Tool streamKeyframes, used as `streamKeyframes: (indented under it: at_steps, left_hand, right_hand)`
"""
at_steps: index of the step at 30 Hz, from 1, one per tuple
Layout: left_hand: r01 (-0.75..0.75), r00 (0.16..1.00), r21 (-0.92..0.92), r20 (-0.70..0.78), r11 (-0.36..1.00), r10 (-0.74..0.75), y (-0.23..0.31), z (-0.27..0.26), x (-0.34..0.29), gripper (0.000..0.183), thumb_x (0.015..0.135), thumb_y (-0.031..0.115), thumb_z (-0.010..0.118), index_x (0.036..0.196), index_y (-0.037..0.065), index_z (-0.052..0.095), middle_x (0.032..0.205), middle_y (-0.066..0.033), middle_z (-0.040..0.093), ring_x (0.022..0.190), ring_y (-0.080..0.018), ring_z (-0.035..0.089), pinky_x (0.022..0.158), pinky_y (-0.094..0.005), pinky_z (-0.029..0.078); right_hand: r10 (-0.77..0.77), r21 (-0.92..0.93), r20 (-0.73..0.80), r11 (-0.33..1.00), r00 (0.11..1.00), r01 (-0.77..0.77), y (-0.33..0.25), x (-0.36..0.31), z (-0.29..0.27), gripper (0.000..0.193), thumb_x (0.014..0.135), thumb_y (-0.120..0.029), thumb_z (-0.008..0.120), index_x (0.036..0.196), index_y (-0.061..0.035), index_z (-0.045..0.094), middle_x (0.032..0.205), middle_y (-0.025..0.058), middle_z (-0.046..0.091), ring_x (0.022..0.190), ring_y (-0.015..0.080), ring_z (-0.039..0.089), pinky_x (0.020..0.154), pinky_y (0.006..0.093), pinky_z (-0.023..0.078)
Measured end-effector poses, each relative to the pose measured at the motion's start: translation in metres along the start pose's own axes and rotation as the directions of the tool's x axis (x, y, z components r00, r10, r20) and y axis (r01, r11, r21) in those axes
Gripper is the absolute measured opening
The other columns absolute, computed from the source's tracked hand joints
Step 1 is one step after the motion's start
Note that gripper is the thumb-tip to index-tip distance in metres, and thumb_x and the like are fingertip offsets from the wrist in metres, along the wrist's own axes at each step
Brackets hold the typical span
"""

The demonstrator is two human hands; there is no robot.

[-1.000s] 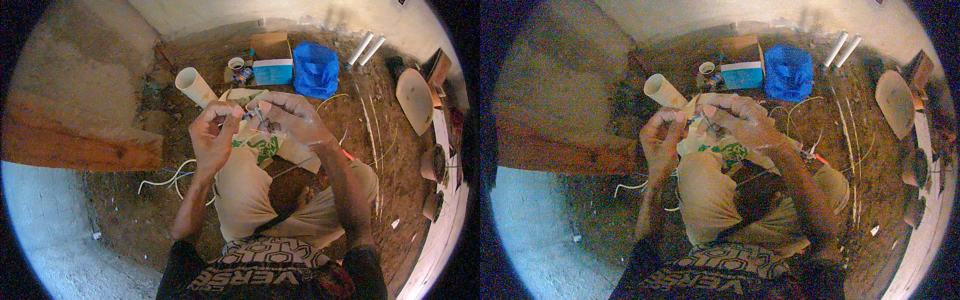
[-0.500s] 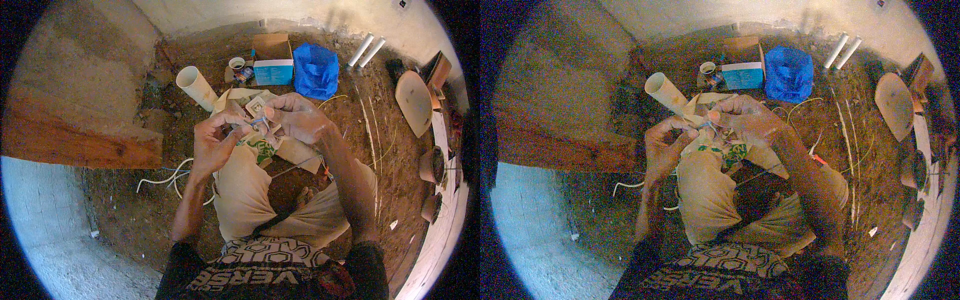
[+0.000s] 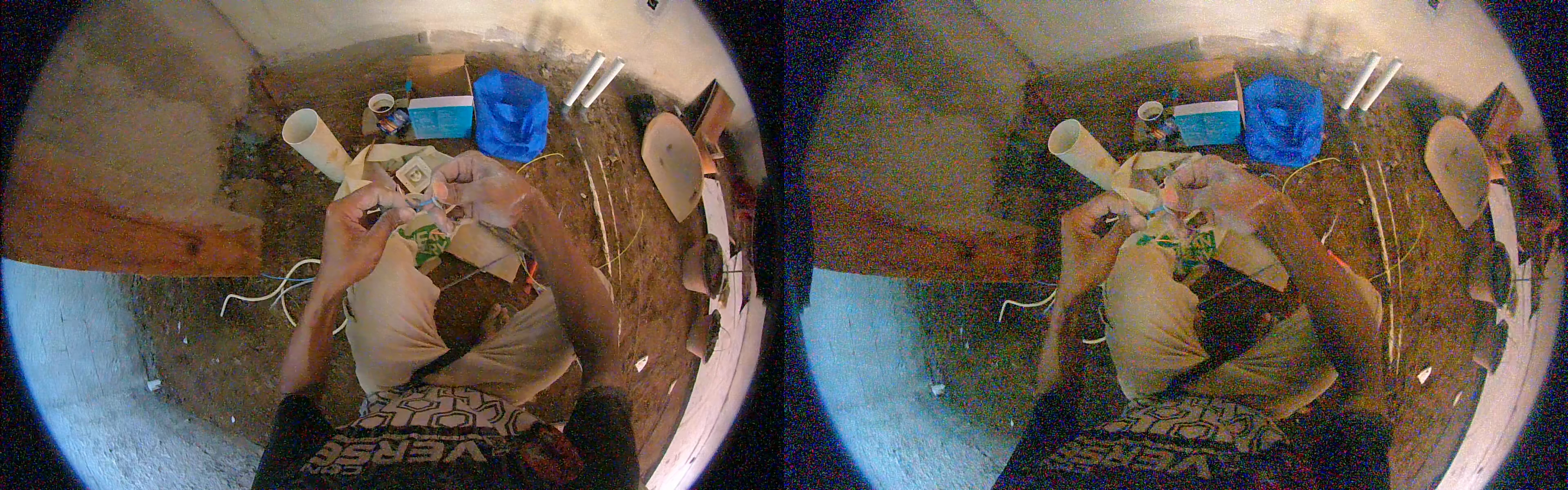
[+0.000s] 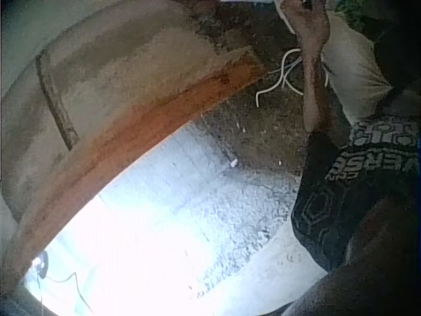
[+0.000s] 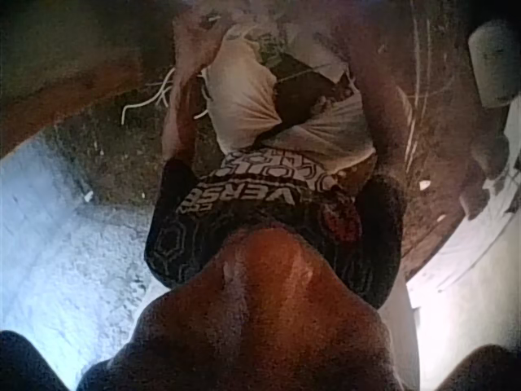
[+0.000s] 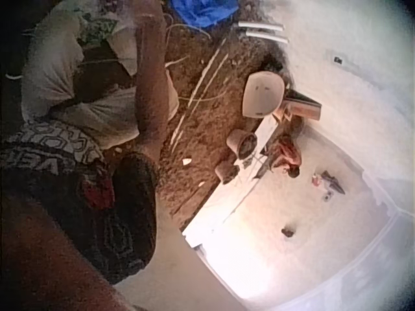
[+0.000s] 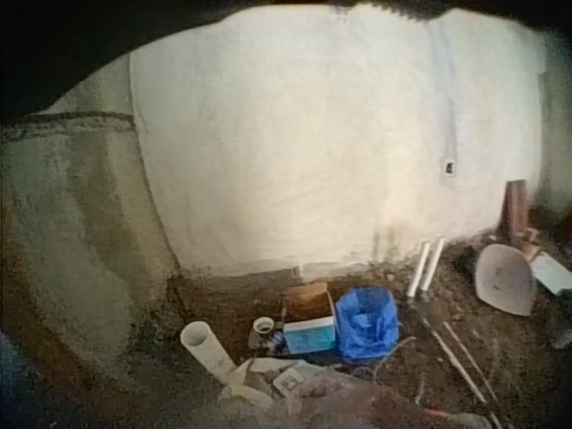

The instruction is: The person sits on the floor and repairs electrical wires. They strip the insulation from the wire ends using a knife, twist the exposed strands together, and then wrap the connection with electrical tape. The person uses pliers to secure the twisted wires before taping.

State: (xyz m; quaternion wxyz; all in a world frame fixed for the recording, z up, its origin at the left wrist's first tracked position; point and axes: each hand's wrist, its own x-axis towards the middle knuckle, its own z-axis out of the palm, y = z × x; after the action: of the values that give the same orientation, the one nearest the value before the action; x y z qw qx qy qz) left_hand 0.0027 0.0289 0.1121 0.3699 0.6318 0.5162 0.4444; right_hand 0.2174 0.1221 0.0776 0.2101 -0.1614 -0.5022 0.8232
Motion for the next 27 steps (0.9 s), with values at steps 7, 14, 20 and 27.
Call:
streamKeyframes:
  at_steps: [7,14,20,27]
  left_hand:
    - [-0.043,0.999,0.057,0.013,0.997,0.043,0.002,0.002,0.0,0.005,0.088,0.003,0.069,0.092,0.001,0.071,0.086,-0.005,0.071,0.079,-0.0096,0.062,0.073,-0.0272,0.051]
    - [-0.124,0.992,0.112,0.048,0.986,0.119,-0.007,0.001,0.002,0.009,0.086,-0.001,0.068,0.094,0.001,0.072,0.087,-0.0069,0.072,0.08,-0.0129,0.064,0.074,-0.0284,0.051]
    - [-0.176,0.981,0.126,0.106,0.976,0.163,-0.009,0.0,0.003,0.015,0.081,-0.003,0.071,0.095,0.003,0.072,0.089,-0.007,0.07,0.08,-0.0144,0.065,0.073,-0.0277,0.05]
    - [-0.249,0.961,-0.03,0.116,0.968,0.25,-0.009,0.004,0.006,0.026,0.076,0.003,0.077,0.102,0.009,0.073,0.094,-0.0073,0.069,0.078,-0.0145,0.063,0.068,-0.0264,0.049]
  right_hand:
    - [-0.006,-0.016,0.073,1.0,0.997,0.008,-0.006,-0.002,-0.001,0.019,0.09,-0.023,0.071,0.087,-0.0044,0.067,0.075,0.0057,0.067,0.067,0.0144,0.063,0.063,0.0276,0.048]
    - [0.057,-0.203,0.082,0.978,0.995,-0.039,-0.008,-0.001,0.001,0.026,0.09,-0.03,0.072,0.085,-0.005,0.067,0.071,0.0001,0.064,0.065,0.0085,0.055,0.06,0.0238,0.04]
    - [0.05,-0.324,0.023,0.945,0.998,-0.04,-0.001,-0.005,-0.002,0.029,0.089,-0.034,0.073,0.086,-0.0053,0.066,0.072,-0.0028,0.06,0.064,0.0071,0.051,0.059,0.0229,0.037]
    - [0.095,-0.323,-0.039,0.941,0.995,-0.102,0.002,-0.008,0.0,0.025,0.09,-0.029,0.072,0.089,-0.0046,0.067,0.072,-0.0037,0.059,0.065,0.0068,0.052,0.059,0.0222,0.038]
